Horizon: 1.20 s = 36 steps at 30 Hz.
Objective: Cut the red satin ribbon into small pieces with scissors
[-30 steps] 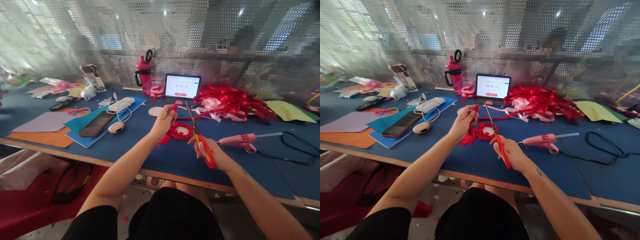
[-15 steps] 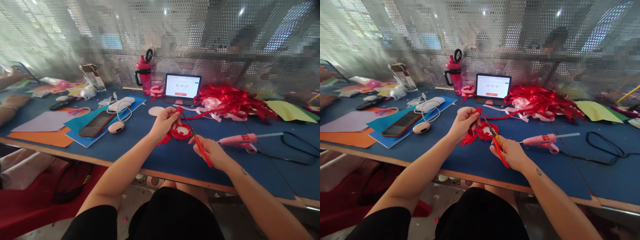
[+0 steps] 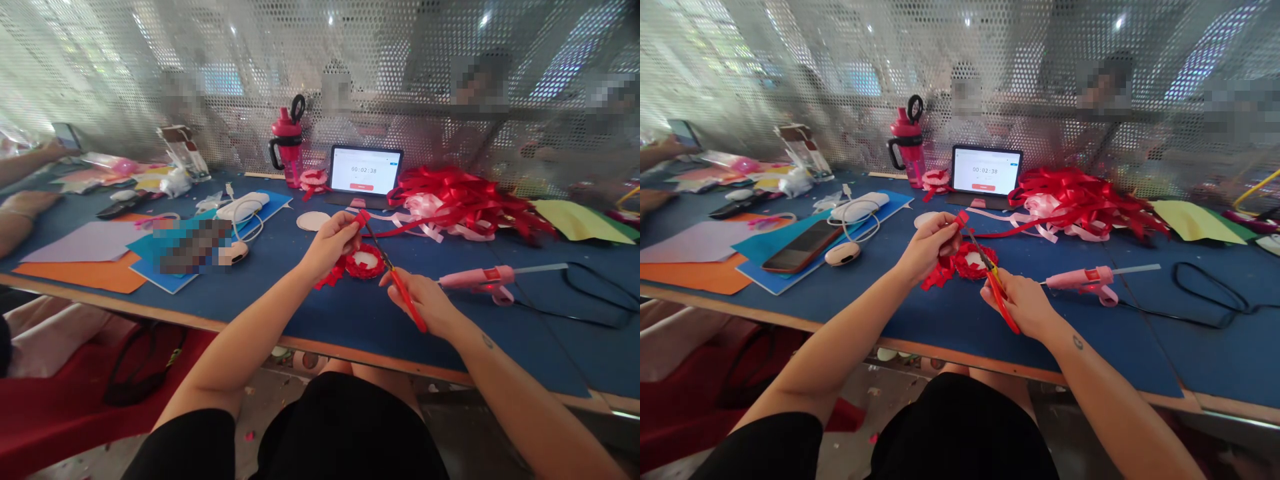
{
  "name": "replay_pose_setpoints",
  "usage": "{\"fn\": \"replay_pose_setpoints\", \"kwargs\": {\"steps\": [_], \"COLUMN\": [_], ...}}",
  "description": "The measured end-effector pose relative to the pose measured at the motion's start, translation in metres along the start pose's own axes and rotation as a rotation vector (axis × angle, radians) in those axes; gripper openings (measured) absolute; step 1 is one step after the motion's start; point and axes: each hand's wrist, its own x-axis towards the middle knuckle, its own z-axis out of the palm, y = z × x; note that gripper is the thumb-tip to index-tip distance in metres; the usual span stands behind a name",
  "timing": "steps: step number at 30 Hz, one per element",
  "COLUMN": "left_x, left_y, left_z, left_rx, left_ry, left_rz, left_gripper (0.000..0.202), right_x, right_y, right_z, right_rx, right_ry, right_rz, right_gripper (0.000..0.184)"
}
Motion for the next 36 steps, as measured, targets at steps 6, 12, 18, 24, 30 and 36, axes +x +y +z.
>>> {"fn": "replay_pose_setpoints", "kwargs": {"steps": [6, 12, 18, 24, 30, 36], "left_x": [0.000, -0.002, -0.002, -0.001, 0.000, 0.001], "left_y": [0.001, 0.004, 0.004, 0.001, -0.001, -0.001], "left_z": [0.001, 0.003, 0.004, 0.001, 0.000, -0.001], "left_rx": [0.063, 0.091, 0.109, 0.120, 0.132, 0.150], "left_ry": [0.026, 0.051, 0.050, 0.020, 0.006, 0.014], "left_rz": [-0.009, 0.015, 0.015, 0.020, 0.038, 0.050], "left_gripper": [0.013, 0.014, 0.016, 0.014, 0.013, 0.012], "right_x": [-0.001, -0.001, -0.001, -0.002, -0.001, 0.002], "right_y": [0.002, 0.005, 0.005, 0.003, 0.007, 0.007], "right_z": [0.001, 0.002, 0.003, 0.004, 0.008, 0.009], "right_rx": [0.021, 0.161, 0.296, 0.387, 0.481, 0.475], "right_ry": [0.003, -0.022, -0.068, -0.068, -0.072, -0.049], "right_rz": [-0.036, -0.051, -0.043, -0.022, 0.008, 0.023], "right_gripper": [0.034, 0.042, 0.044, 0.047, 0.036, 0.032]}}
